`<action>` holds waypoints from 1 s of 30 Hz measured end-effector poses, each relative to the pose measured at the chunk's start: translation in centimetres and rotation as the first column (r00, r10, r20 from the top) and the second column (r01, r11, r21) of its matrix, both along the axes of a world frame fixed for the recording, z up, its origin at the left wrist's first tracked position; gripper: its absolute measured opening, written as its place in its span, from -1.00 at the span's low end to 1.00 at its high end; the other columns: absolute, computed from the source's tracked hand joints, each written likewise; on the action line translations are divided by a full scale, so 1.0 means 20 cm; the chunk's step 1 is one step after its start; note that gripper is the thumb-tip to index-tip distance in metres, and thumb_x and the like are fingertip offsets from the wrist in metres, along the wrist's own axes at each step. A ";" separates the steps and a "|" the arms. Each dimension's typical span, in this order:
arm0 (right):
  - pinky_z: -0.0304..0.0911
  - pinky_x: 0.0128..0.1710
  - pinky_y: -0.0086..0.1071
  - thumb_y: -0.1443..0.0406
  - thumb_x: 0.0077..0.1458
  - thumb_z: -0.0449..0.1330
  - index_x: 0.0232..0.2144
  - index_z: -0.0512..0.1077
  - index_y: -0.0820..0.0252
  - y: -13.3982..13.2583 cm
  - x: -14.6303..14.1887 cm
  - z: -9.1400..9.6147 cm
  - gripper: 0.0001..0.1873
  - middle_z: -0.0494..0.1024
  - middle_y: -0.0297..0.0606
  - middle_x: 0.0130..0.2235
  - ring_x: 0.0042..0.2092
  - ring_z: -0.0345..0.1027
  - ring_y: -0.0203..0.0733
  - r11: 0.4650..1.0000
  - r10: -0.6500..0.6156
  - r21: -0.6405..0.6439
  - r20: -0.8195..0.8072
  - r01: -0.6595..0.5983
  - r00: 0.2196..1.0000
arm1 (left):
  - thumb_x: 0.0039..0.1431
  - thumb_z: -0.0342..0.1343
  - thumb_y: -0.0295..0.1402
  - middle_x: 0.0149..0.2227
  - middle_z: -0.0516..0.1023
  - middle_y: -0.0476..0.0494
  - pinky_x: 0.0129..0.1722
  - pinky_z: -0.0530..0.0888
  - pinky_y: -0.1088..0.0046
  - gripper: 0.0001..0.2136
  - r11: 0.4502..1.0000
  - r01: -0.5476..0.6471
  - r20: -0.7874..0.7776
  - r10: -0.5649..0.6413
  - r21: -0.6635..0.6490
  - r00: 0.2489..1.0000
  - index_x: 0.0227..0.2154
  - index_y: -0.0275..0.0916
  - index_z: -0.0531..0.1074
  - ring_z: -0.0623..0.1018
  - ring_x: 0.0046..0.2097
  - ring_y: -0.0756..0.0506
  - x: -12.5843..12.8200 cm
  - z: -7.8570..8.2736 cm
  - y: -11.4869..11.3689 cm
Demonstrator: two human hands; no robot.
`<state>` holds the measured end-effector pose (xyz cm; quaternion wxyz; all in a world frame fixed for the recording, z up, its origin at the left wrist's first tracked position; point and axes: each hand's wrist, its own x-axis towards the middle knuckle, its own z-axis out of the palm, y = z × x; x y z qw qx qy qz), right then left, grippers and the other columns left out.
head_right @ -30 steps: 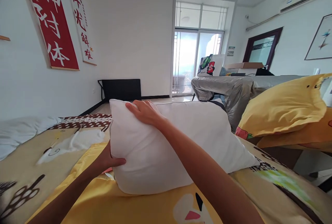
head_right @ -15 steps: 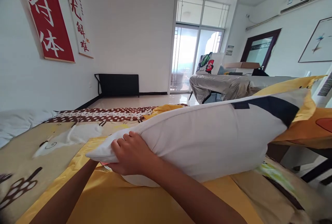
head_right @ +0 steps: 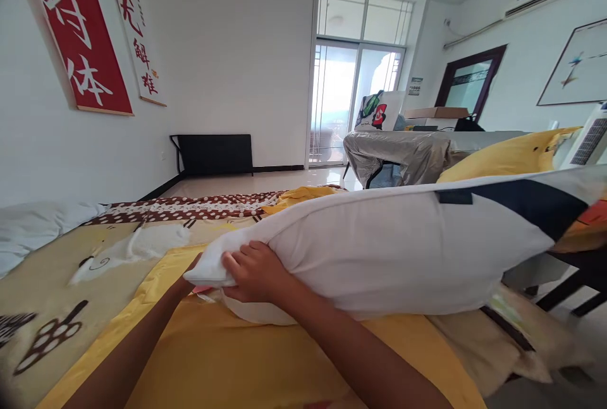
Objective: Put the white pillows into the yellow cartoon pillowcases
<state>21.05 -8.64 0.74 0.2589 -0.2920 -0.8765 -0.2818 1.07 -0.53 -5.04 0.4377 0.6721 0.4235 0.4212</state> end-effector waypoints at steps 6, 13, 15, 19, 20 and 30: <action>0.14 -0.35 -0.34 0.07 0.02 0.12 -0.32 0.37 0.19 0.02 0.18 0.29 -0.69 0.51 -0.26 -0.46 -0.43 0.33 -0.20 1.000 0.001 0.015 -0.326 0.004 0.945 | -0.07 0.16 0.00 -0.20 0.57 -0.25 -0.19 0.47 0.34 -0.47 0.975 0.194 0.001 -0.195 -0.107 0.981 -0.13 -0.32 0.44 0.54 -0.16 -0.17 -0.01 0.06 -0.10; 0.02 -0.54 -0.39 0.10 0.01 0.06 -0.61 0.08 0.09 -0.05 0.47 0.46 -0.69 0.11 -0.45 -0.65 -0.59 -0.02 -0.32 0.996 0.009 0.075 -0.666 0.055 0.746 | -0.09 0.05 0.17 -0.50 0.48 -0.16 -0.41 0.35 0.38 -0.48 0.998 -0.042 -0.138 0.046 0.036 0.989 -0.60 -0.30 0.36 0.46 -0.34 -0.19 0.27 0.24 -0.28; -0.01 -0.55 -0.40 0.06 0.03 0.03 -0.62 0.02 0.09 -0.05 0.52 0.51 -0.64 0.04 -0.46 -0.65 -0.59 -0.09 -0.34 0.996 -0.031 0.037 -0.737 0.086 0.676 | -0.05 -0.01 0.18 -0.52 0.45 -0.16 -0.44 0.32 0.40 -0.46 0.997 -0.066 -0.124 0.070 0.033 0.990 -0.63 -0.28 0.32 0.45 -0.36 -0.18 0.35 0.28 -0.36; -0.01 -0.53 -0.40 0.03 0.08 -0.01 -0.63 0.04 0.11 0.00 0.53 0.54 -0.60 0.06 -0.44 -0.63 -0.55 -0.07 -0.33 0.999 -0.052 -0.042 -0.773 0.030 0.632 | -0.03 -0.06 0.20 -0.50 0.47 -0.17 -0.46 0.32 0.41 -0.45 0.998 -0.029 -0.126 0.022 -0.052 0.992 -0.60 -0.28 0.35 0.46 -0.36 -0.18 0.37 0.30 -0.46; 0.00 -0.52 -0.41 0.03 0.09 -0.01 -0.62 0.07 0.11 0.02 0.51 0.53 -0.61 0.09 -0.44 -0.63 -0.55 -0.04 -0.33 0.997 -0.061 -0.076 -0.754 0.005 0.654 | -0.04 -0.08 0.22 -0.53 0.45 -0.17 -0.49 0.31 0.40 -0.44 0.997 -0.040 -0.187 0.026 -0.071 0.982 -0.62 -0.27 0.33 0.46 -0.39 -0.18 0.34 0.29 -0.45; 0.06 -0.37 -0.40 0.05 0.13 -0.01 -0.45 0.28 0.16 0.19 0.16 0.33 -0.68 0.45 -0.28 -0.45 -0.40 0.30 -0.21 0.967 -0.172 -0.245 -0.429 0.069 0.887 | -0.26 0.33 -0.11 -0.01 0.48 -0.28 -0.14 0.45 0.26 -0.26 0.998 -0.034 -0.242 0.046 0.055 0.969 0.03 -0.23 0.23 0.48 -0.01 -0.27 0.03 0.10 -0.27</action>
